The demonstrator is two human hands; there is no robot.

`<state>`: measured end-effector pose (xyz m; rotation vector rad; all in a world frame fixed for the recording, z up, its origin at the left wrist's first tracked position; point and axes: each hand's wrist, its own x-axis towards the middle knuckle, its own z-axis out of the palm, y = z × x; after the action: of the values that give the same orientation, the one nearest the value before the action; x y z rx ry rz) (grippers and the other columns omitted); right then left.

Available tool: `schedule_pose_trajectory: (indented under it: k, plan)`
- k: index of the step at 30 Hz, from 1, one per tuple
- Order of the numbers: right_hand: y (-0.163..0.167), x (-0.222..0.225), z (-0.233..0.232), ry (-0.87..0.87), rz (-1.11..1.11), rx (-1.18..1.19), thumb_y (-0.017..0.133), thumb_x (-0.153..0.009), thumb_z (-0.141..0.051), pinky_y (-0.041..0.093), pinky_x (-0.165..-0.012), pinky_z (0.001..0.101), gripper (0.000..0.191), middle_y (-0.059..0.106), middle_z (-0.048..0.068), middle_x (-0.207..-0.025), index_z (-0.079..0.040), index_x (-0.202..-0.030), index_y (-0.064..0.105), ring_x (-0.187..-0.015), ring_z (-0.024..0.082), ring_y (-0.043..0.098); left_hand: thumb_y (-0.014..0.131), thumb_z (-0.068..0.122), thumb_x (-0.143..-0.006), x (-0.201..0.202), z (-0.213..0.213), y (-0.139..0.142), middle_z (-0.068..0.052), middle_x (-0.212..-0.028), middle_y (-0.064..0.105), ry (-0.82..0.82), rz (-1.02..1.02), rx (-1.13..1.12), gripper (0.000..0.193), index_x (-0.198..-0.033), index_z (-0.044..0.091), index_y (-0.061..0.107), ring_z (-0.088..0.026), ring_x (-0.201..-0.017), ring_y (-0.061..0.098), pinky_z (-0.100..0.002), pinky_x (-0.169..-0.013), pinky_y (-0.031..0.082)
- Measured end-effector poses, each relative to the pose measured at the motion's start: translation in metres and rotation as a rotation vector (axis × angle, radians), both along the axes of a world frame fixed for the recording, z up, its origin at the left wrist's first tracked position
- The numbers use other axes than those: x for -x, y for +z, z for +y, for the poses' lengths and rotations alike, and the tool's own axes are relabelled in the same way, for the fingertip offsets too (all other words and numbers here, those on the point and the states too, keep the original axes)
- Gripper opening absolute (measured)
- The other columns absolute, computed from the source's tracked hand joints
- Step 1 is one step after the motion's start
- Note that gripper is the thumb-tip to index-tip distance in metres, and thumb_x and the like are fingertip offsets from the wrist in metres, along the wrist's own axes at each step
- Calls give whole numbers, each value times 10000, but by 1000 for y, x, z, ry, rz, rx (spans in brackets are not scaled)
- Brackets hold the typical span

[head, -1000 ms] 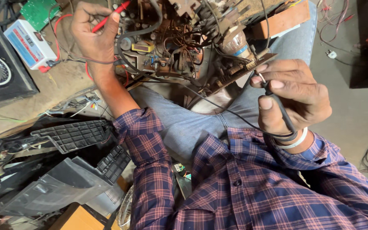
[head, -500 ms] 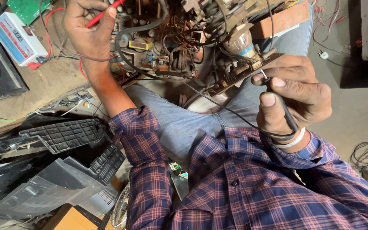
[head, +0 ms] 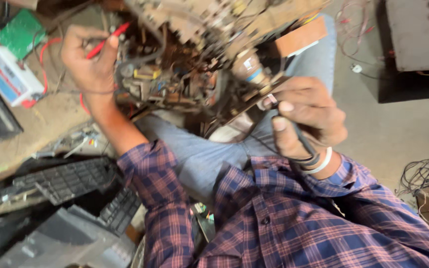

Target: The person sits on the floor and uses a multimeter to test various points on a disassembled electronic device. They probe different components and wires on the circuit board while holding the device steady.

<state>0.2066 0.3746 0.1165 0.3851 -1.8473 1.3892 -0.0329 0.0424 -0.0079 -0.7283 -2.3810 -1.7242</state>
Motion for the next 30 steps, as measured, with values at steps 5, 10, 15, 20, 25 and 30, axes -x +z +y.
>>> schedule_pose_trajectory:
  k: [5,10,15,20,25,30]
  plan:
    - [4,1,3,-35,26,-13,673,-954,-26,603,-814,442,133,687,177,-916,27,-1052,601,-857,309,709,873,99,-1045,-6,3,4,-59,-1019,668,47,-15,18,244,-1065,-7,654,-124,-953,607,-243,-868,500]
    - [4,0,-1,-88,17,-22,685,-942,-11,603,-821,433,125,708,158,-925,21,-1054,637,-895,335,724,859,84,-1022,-7,11,4,-34,-1018,654,28,-104,-96,241,-1088,9,640,-98,-955,604,-228,-887,505]
    - [4,0,-1,-81,56,-20,674,-945,-15,605,-846,431,120,699,162,-928,20,-1043,613,-894,319,710,866,117,-956,-4,11,2,-26,-981,654,80,-127,-84,249,-1037,14,655,-107,-897,597,-248,-826,498]
    - [6,-5,-4,-72,-14,-13,664,-972,-6,600,-874,421,120,691,189,-956,21,-1065,592,-913,317,690,856,141,-977,-2,10,6,-65,-979,685,60,38,29,241,-1001,5,659,-155,-941,634,-296,-879,512]
    - [2,-6,-8,-85,-35,14,665,-985,-19,578,-855,407,141,694,182,-937,5,-1078,563,-939,300,691,816,74,-987,-8,15,12,-23,-950,651,17,-153,-135,193,-1017,21,634,-79,-860,592,-238,-785,493]
    - [-3,-8,-12,-116,-63,15,688,-1012,-48,574,-871,388,155,698,183,-949,-2,-1083,558,-921,285,678,800,8,-1016,-6,18,13,-17,-949,656,-16,-155,-174,180,-1033,14,621,-61,-835,601,-213,-749,488]
